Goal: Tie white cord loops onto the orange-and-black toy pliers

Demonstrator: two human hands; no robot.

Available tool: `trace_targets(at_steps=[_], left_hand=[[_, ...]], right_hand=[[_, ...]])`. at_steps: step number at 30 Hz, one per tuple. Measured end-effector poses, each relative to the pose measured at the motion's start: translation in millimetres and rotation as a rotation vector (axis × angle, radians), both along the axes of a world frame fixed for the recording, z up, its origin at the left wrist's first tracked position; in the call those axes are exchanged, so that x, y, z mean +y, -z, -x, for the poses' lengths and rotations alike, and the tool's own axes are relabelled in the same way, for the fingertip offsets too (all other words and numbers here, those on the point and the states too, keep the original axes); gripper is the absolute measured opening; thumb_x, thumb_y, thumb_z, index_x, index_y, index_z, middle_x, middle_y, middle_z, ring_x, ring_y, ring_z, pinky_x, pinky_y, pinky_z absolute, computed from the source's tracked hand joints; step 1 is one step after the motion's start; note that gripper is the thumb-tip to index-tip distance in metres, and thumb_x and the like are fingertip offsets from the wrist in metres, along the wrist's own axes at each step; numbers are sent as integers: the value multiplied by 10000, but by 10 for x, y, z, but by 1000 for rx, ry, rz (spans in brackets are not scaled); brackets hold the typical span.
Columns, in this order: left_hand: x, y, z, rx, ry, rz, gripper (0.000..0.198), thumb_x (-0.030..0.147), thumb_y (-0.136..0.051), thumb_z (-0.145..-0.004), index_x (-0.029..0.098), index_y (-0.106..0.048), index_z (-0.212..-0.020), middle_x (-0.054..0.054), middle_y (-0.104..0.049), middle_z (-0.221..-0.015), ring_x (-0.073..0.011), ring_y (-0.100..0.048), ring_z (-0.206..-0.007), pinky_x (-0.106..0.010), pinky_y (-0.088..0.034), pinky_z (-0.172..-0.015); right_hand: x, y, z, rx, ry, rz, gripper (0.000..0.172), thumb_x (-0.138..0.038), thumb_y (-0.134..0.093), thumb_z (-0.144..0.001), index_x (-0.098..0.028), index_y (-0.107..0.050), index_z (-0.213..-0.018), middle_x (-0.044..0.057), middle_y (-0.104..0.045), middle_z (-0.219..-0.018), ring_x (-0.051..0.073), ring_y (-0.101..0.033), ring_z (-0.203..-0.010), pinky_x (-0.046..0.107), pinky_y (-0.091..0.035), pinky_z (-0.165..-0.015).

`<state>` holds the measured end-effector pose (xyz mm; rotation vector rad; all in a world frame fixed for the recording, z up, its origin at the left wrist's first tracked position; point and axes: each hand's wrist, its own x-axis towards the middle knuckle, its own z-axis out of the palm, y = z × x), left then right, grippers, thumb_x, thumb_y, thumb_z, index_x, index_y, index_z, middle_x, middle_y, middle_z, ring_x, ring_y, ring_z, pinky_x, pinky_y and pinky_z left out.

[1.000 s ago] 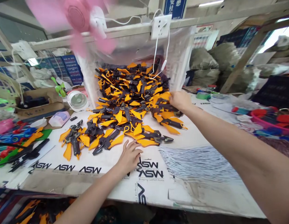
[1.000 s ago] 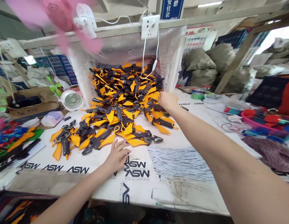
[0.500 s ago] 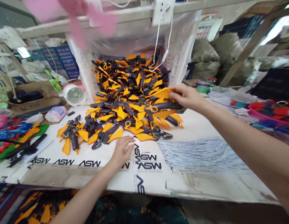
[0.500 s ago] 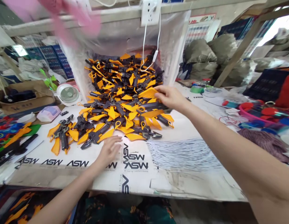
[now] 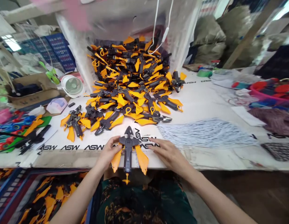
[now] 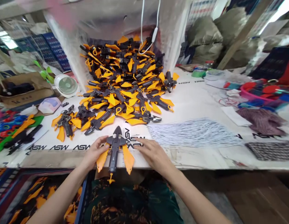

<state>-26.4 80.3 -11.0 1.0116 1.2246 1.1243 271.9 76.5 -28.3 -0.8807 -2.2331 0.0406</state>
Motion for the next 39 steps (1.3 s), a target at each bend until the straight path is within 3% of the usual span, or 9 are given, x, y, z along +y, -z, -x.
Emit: trace_targets(at_steps=[5, 9, 12, 16, 20, 23, 27, 32, 39], left_hand=[[108, 181, -12, 392, -126, -176, 458, 341, -681, -764, 183, -585, -1183, -115, -646, -1178, -239, -675, -896, -439, -556, -837], [21, 59, -108, 849, -270, -552, 330, 282, -625, -834, 200, -642, -1154, -140, -582, -1319, -330, -506, -1267, -539, -363, -1095], [-289, -41, -163, 844, -240, -707, 169, 279, -557, -906, 230, -693, -994, -94, -655, -1124, -275, -583, -1126, -453, -429, -1027], [-907, 60, -236, 660, -203, -534, 103, 280, -610, -884, 231, -693, -918, -32, -656, -841, -181, -611, -760, -283, -492, -686], [-1316, 330, -377, 440, -262, -217, 164, 335, -674, -830, 206, -647, -926, -35, -667, -897, -127, -574, -639, -247, -474, -599], [-1332, 470, -493, 250, -258, -25, 303, 410, -702, -796, 191, -601, -980, -63, -683, -975, -115, -597, -616, -249, -485, -587], [-1204, 515, -587, 119, -252, 37, 395, 469, -738, -739, 188, -570, -960, -39, -667, -901, -108, -597, -589, -221, -449, -523], [-1123, 479, -590, 161, -162, -37, 309, 440, -701, -782, 192, -581, -922, 52, -548, -593, -119, -556, -576, -219, -437, -568], [-1153, 460, -602, 257, -84, -64, 291, 440, -685, -802, 188, -625, -933, 51, -528, -595, -122, -523, -569, -231, -402, -580]], right_hand=[[-62, -61, -622, -58, 386, 397, 181, -313, -519, -938, -247, -660, -1031, 48, -720, -1000, 203, -688, -767, 322, -545, -685], [-39, -38, -769, -149, 382, 493, 192, -329, -538, -880, -226, -672, -972, 62, -704, -980, 218, -670, -818, 328, -525, -731], [-15, -32, -736, -171, 340, 512, 196, -312, -491, -892, -215, -660, -874, 68, -696, -920, 228, -662, -841, 334, -516, -754], [-11, -62, -709, -263, 311, 519, 231, -315, -439, -922, -210, -624, -834, 83, -676, -887, 239, -659, -818, 338, -502, -740], [-62, -59, -659, -373, 333, 477, 222, -318, -405, -948, -208, -569, -848, 100, -656, -847, 255, -652, -758, 340, -481, -675], [-124, -31, -619, -318, 330, 483, 190, -334, -406, -972, -218, -552, -939, 106, -677, -897, 262, -654, -744, 345, -468, -650], [-131, -12, -667, -318, 361, 462, 167, -332, -498, -911, -216, -601, -974, 108, -657, -1056, 258, -665, -837, 343, -487, -713], [46, -110, -758, -399, 314, 649, 169, -279, -516, -872, -208, -658, -815, 59, -704, -844, 209, -652, -756, 280, -470, -649], [66, -319, -565, -388, 165, 617, 112, -197, -555, -827, -217, -610, -732, 26, -680, -716, 189, -605, -637, 272, -423, -580]])
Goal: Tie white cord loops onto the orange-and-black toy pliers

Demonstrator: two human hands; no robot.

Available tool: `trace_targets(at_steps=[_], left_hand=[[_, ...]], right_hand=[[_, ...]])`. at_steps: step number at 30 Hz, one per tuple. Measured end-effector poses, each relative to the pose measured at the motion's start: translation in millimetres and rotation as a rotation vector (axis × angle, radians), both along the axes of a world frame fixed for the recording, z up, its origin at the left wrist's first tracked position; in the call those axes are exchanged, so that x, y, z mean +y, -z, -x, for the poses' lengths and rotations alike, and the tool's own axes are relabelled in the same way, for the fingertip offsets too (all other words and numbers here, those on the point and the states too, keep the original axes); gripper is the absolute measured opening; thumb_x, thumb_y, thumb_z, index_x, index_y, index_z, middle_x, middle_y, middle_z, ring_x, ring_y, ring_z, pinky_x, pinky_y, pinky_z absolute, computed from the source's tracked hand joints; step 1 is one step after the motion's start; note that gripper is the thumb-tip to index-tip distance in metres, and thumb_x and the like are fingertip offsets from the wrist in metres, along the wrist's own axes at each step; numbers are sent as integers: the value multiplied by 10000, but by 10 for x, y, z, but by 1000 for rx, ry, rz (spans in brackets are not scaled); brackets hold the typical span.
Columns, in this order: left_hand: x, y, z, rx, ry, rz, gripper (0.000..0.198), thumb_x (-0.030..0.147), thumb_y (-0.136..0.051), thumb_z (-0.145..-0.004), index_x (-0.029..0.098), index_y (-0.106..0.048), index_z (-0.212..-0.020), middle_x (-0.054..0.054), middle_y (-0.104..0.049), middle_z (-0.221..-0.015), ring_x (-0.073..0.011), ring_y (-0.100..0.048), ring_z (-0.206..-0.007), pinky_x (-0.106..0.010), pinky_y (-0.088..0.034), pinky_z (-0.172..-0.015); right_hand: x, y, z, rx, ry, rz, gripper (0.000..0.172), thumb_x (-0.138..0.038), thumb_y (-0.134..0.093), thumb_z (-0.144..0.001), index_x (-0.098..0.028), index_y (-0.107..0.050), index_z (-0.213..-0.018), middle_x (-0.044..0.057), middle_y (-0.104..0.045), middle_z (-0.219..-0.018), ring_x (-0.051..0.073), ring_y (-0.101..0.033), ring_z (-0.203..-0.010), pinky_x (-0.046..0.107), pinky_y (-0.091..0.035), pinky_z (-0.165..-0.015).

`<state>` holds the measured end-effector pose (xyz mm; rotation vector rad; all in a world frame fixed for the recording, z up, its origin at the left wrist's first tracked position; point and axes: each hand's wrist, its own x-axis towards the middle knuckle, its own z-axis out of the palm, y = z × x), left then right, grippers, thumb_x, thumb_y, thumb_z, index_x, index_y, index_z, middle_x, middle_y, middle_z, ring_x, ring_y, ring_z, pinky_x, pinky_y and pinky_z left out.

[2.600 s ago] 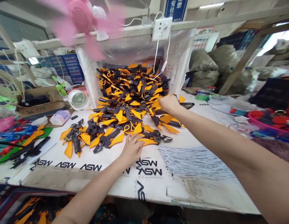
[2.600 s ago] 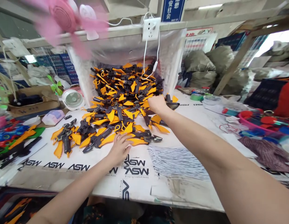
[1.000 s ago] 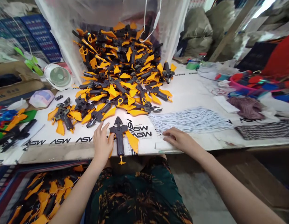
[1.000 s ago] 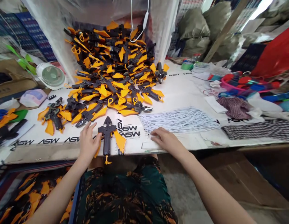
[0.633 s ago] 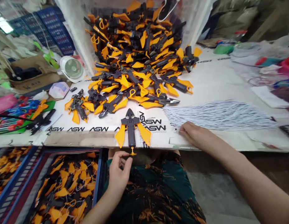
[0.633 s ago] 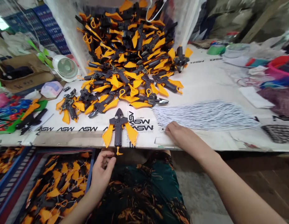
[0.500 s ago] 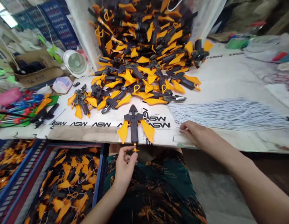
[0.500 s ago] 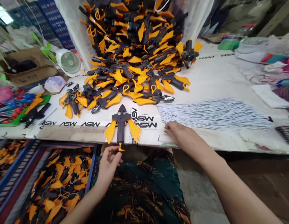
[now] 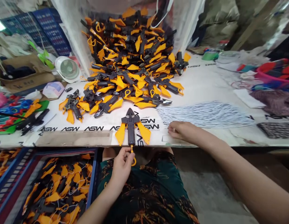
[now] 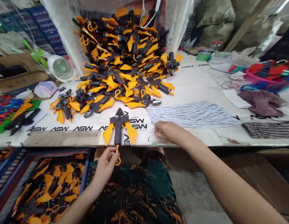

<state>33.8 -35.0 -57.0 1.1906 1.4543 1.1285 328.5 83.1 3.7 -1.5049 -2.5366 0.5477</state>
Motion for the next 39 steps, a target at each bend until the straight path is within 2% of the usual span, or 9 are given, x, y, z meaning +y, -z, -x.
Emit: trace_targets(at_steps=[2, 4, 6, 7, 12, 15, 20, 26, 39], left_hand=[[-46, 12, 0, -18, -2, 12, 322, 463, -679, -809, 184, -643, -967, 31, -569, -632, -136, -551, -604, -238, -418, -600], [-90, 16, 11, -13, -13, 12, 342, 478, -650, -837, 181, -664, -1005, -5, -636, -714, -153, -585, -666, -248, -440, -635], [-118, 8, 34, 27, -39, -6, 336, 474, -620, -863, 181, -682, -1015, -41, -688, -831, -167, -608, -737, -257, -457, -677], [-125, 1, 48, 54, -54, -16, 327, 467, -612, -871, 183, -689, -1012, -50, -699, -869, -171, -611, -754, -260, -460, -688], [-97, -22, 104, 158, -77, -39, 265, 404, -644, -857, 190, -711, -997, -49, -703, -853, -174, -614, -744, -270, -468, -696], [-72, -15, 87, 154, -71, -33, 246, 386, -682, -831, 192, -721, -978, -51, -715, -832, -184, -625, -756, -279, -477, -709], [-46, 5, 17, 112, -83, -29, 266, 394, -703, -809, 187, -724, -975, -34, -714, -764, -174, -626, -702, -279, -492, -695], [-39, 47, 1, 22, -88, 0, 296, 405, -705, -802, 169, -721, -980, -28, -708, -739, -150, -614, -658, -250, -488, -642], [-54, 77, -13, -81, -54, -7, 262, 370, -693, -830, 167, -701, -996, -37, -719, -777, -153, -643, -709, -251, -500, -688]], right_hand=[[-160, -43, 201, 165, -45, -36, 113, -267, -534, -905, -233, -623, -844, 12, -684, -734, 180, -623, -639, 266, -455, -590], [-376, -52, 459, 353, -121, -43, 155, -313, -508, -963, -251, -646, -994, 23, -718, -866, 184, -665, -736, 273, -510, -658], [-595, -11, 724, 477, -207, -84, 192, -278, -474, -991, -252, -661, -1025, 41, -720, -964, 191, -684, -845, 292, -537, -748], [-688, 29, 843, 518, -213, -117, 206, -265, -459, -998, -248, -661, -1037, 47, -713, -966, 188, -686, -834, 288, -544, -727], [-893, 291, 1189, 393, -29, -372, 258, -237, -410, -1018, -208, -665, -1040, 68, -696, -937, 193, -690, -751, 280, -524, -599], [-903, 379, 1272, 302, 23, -445, 259, -224, -412, -1014, -208, -670, -993, 60, -690, -873, 181, -676, -689, 262, -478, -535], [-903, 430, 1382, 293, 52, -425, 238, -198, -438, -988, -206, -661, -907, 52, -662, -814, 184, -654, -646, 265, -449, -526], [-891, 450, 1386, 389, 41, -349, 236, -187, -424, -982, -207, -651, -924, 43, -659, -831, 173, -656, -674, 260, -473, -558], [-890, 460, 1409, 360, 43, -368, 255, -220, -407, -1001, -200, -650, -930, 42, -655, -825, 188, -669, -667, 273, -471, -520]])
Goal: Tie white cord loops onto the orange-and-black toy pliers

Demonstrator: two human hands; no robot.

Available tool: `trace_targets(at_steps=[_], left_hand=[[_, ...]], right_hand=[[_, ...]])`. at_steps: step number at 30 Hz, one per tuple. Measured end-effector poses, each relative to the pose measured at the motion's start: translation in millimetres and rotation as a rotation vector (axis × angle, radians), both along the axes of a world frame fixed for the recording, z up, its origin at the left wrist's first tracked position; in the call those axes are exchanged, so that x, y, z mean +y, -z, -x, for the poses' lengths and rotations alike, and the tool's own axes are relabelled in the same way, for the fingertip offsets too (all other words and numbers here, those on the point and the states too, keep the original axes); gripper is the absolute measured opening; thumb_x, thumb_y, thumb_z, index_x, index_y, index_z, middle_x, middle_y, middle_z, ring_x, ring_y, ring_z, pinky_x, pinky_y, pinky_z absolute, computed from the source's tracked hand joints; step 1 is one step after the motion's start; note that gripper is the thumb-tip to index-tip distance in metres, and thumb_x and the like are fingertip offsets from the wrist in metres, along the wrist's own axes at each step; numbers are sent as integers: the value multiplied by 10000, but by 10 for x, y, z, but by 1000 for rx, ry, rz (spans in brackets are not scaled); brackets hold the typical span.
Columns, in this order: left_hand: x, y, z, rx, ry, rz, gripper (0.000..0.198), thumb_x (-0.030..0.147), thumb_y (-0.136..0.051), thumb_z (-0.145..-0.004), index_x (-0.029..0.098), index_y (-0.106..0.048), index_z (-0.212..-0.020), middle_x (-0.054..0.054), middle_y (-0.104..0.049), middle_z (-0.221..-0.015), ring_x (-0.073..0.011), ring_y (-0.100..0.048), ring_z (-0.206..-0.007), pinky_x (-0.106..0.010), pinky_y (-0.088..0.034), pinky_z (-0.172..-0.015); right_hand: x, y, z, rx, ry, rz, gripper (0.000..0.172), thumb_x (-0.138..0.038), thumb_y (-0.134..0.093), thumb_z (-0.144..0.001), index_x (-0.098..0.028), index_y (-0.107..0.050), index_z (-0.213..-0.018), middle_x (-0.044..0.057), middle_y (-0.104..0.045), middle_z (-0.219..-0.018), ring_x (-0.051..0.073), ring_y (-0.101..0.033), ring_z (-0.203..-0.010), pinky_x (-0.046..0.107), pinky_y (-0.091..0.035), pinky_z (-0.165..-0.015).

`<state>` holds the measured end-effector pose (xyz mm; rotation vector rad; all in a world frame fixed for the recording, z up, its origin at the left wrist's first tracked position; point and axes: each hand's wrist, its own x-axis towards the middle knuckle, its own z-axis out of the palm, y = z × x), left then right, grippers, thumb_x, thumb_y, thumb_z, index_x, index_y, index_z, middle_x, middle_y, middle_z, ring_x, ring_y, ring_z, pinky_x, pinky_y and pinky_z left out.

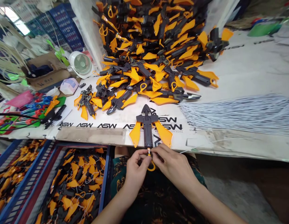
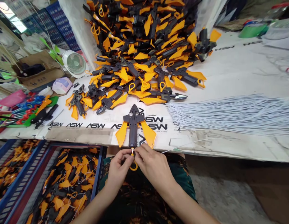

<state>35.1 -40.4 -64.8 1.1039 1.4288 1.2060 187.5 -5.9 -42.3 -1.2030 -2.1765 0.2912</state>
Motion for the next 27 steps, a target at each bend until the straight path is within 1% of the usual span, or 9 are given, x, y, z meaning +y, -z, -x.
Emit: trace_targets(at_steps=[3, 6, 8, 11, 13, 18, 22, 27], left_hand=[[1, -9, -6, -28, -5, 4, 273, 381, -704, -819, 163, -703, -982, -35, -710, -759, -153, -637, -697, -252, -499, -683], [-1, -19, -10, -34, -1, 7, 277, 383, -696, -826, 159, -698, -989, -29, -700, -753, -147, -624, -691, -250, -491, -680], [-4, -18, -12, -34, 4, 6, 276, 380, -691, -832, 158, -691, -996, -26, -697, -758, -142, -616, -694, -246, -484, -682], [-7, -1, -12, -35, 5, 3, 282, 383, -691, -834, 157, -683, -1004, -28, -697, -768, -143, -615, -707, -246, -475, -694], [-6, 13, -10, -40, 5, 2, 288, 389, -691, -836, 157, -679, -1007, -30, -698, -778, -145, -616, -718, -248, -472, -701], [0, 32, -6, -64, 13, 9, 306, 409, -702, -831, 160, -678, -1007, -21, -684, -759, -139, -603, -700, -243, -464, -683], [2, 34, -14, -86, 6, 18, 321, 416, -719, -817, 154, -678, -998, -29, -692, -770, -140, -610, -712, -246, -471, -696], [5, 33, -19, -104, -8, 33, 342, 428, -737, -797, 152, -681, -991, -26, -694, -753, -135, -611, -692, -241, -473, -680]], right_hand=[[5, -12, -40, 31, -19, 11, 302, -279, -376, -1037, -202, -661, -970, 47, -659, -841, 177, -673, -688, 259, -499, -564], [1, -17, -79, 82, -26, 6, 325, -302, -360, -1055, -202, -665, -1006, 53, -681, -888, 154, -678, -716, 230, -510, -615], [-6, -9, -78, 97, 2, -1, 317, -299, -375, -1052, -200, -670, -990, 49, -691, -893, 140, -678, -711, 213, -496, -608], [-19, 18, -42, 92, 35, 9, 302, -287, -405, -1035, -201, -678, -938, 35, -691, -850, 130, -668, -674, 209, -466, -578], [-26, 41, -21, 105, 38, 46, 274, -282, -430, -1022, -209, -679, -933, 22, -687, -847, 129, -664, -668, 216, -453, -576], [-37, 83, -21, 202, 22, 236, 200, -315, -499, -996, -241, -676, -936, -8, -669, -864, 115, -625, -627, 224, -442, -588], [-38, 96, -24, 233, 58, 289, 194, -333, -512, -984, -244, -669, -916, -10, -659, -859, 124, -614, -628, 237, -440, -605], [-51, 128, -6, 276, 46, 351, 198, -337, -511, -975, -247, -664, -888, -14, -660, -827, 134, -606, -627, 240, -438, -595]])
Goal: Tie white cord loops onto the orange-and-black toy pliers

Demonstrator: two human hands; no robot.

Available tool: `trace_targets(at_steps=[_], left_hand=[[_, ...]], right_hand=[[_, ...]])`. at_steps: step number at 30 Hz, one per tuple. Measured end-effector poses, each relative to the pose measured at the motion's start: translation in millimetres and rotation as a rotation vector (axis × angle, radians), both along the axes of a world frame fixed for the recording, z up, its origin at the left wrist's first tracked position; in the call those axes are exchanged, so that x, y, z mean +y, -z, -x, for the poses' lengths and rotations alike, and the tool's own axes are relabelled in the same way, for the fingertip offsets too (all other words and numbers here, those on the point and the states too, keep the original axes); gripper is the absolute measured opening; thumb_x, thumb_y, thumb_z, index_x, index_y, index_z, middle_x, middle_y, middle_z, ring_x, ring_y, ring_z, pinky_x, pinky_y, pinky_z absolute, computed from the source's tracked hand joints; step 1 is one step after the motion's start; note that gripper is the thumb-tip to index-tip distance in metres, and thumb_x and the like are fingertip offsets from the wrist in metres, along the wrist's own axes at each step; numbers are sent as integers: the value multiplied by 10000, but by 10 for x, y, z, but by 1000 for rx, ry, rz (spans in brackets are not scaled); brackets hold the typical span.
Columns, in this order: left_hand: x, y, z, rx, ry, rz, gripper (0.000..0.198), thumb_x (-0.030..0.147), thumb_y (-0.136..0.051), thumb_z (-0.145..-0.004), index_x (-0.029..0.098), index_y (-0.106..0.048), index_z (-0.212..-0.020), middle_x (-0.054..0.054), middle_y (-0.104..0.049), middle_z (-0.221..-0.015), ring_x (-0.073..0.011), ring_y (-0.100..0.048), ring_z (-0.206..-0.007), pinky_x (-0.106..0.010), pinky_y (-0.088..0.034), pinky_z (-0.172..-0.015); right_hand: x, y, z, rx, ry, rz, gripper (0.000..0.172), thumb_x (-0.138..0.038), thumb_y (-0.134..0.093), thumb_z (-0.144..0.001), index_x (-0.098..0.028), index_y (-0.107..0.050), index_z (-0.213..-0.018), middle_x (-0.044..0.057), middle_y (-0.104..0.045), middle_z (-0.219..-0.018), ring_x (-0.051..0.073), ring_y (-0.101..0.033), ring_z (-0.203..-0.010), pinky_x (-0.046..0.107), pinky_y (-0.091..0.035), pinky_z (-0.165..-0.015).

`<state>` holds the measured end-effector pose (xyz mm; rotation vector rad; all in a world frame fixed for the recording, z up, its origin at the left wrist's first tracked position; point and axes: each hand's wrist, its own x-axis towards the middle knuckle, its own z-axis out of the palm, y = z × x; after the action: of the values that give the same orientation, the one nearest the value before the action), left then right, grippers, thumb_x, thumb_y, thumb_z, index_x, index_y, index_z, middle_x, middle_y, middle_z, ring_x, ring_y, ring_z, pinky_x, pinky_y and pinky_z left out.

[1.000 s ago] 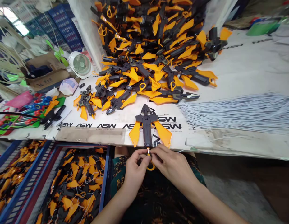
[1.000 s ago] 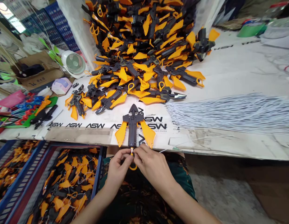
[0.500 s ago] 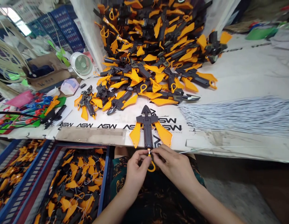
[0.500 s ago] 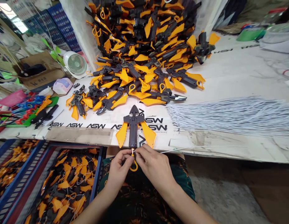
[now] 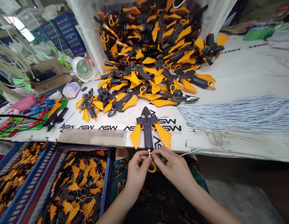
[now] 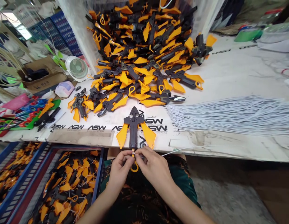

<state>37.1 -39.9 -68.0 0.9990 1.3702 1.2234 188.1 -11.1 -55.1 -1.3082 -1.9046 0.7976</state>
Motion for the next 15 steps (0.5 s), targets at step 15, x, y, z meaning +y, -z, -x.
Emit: trace_targets(at_steps=[15], left_hand=[[28, -58, -23, -89, 62, 18, 429, 561, -660, -833, 153, -670, -967, -12, -669, -665, -139, -616, -653, -248, -486, -673]], right_hand=[[29, -60, -52, -78, -21, -226, 235, -249, -410, -1007, -206, -638, -1043, 53, -726, -938, 198, -719, -805, 286, -549, -683]])
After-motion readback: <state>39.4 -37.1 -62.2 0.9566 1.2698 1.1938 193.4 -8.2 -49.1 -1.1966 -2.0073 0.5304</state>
